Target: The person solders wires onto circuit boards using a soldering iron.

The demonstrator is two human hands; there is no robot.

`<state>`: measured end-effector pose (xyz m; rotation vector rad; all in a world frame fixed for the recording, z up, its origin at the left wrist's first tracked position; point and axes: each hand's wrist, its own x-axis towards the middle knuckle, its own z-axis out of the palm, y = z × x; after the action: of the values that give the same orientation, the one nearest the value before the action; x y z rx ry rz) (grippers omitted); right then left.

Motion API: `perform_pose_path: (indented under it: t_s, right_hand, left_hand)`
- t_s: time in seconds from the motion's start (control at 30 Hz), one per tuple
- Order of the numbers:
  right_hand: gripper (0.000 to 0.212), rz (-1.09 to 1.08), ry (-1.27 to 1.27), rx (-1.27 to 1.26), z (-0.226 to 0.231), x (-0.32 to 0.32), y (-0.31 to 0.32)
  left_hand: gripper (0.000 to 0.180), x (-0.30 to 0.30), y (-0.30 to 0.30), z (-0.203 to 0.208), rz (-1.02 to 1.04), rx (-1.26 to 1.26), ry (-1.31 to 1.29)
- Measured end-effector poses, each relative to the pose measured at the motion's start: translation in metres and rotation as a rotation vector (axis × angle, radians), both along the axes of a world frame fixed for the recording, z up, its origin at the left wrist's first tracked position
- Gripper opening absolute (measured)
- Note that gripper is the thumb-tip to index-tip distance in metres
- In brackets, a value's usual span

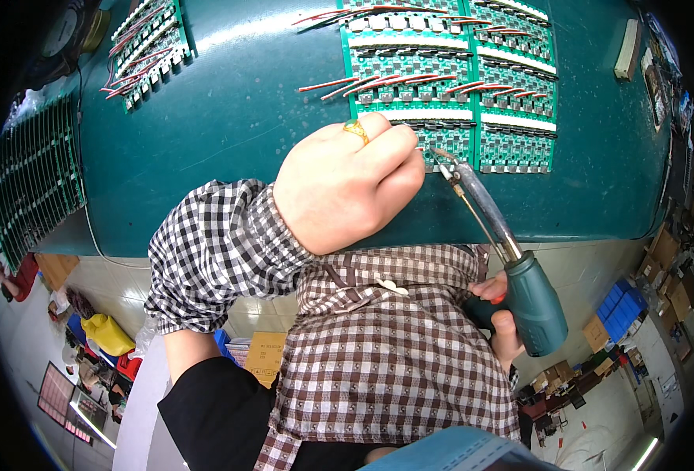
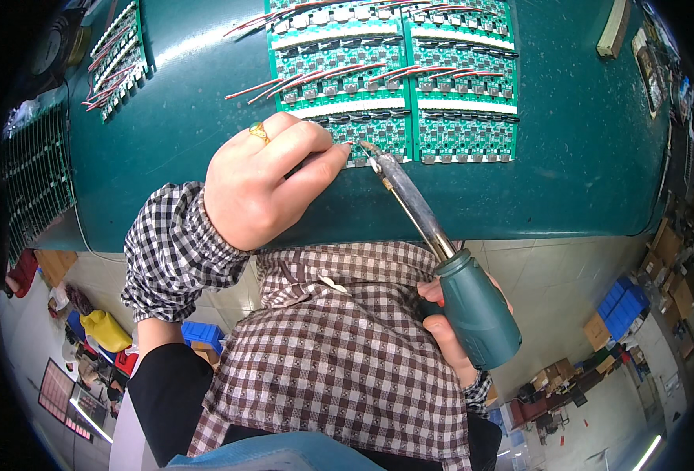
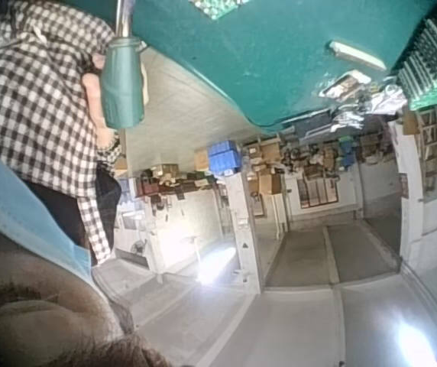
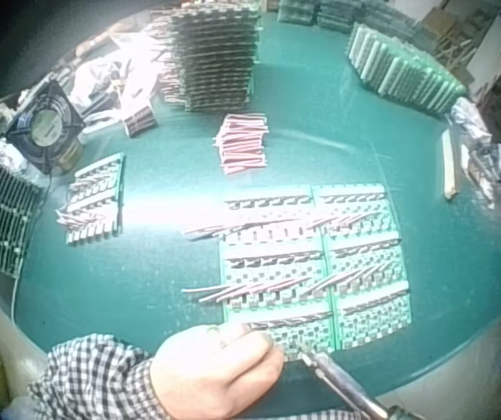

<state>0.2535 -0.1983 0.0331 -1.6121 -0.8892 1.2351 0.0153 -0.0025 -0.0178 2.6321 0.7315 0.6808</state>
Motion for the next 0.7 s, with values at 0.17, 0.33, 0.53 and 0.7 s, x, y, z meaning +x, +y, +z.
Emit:
perform_pose_path:
  t_s: [0.17, 0.33, 0.53, 0.7]
  right_hand:
    - [0.052, -0.011, 0.016, 0.022, 0.0, 0.0, 0.006]
    - [0.056, -0.118, -0.013, 0.13, -0.001, 0.007, 0.0]
    - [0.05, -0.46, -0.183, 0.492, -0.003, 0.08, 0.049]
    - [0.033, -0.796, -0.607, 0.657, -0.004, 0.196, 0.123]
  left_hand:
    - [0.033, 0.0, 0.005, 0.001, 0.003, 0.001, -0.011]
    - [0.039, 0.006, 0.008, 0.007, -0.042, 0.005, 0.013]
    - [0.04, -0.012, -0.009, -0.005, 0.015, -0.01, -0.033]
    - [0.033, -0.012, -0.005, 0.005, -0.039, 0.031, -0.042]
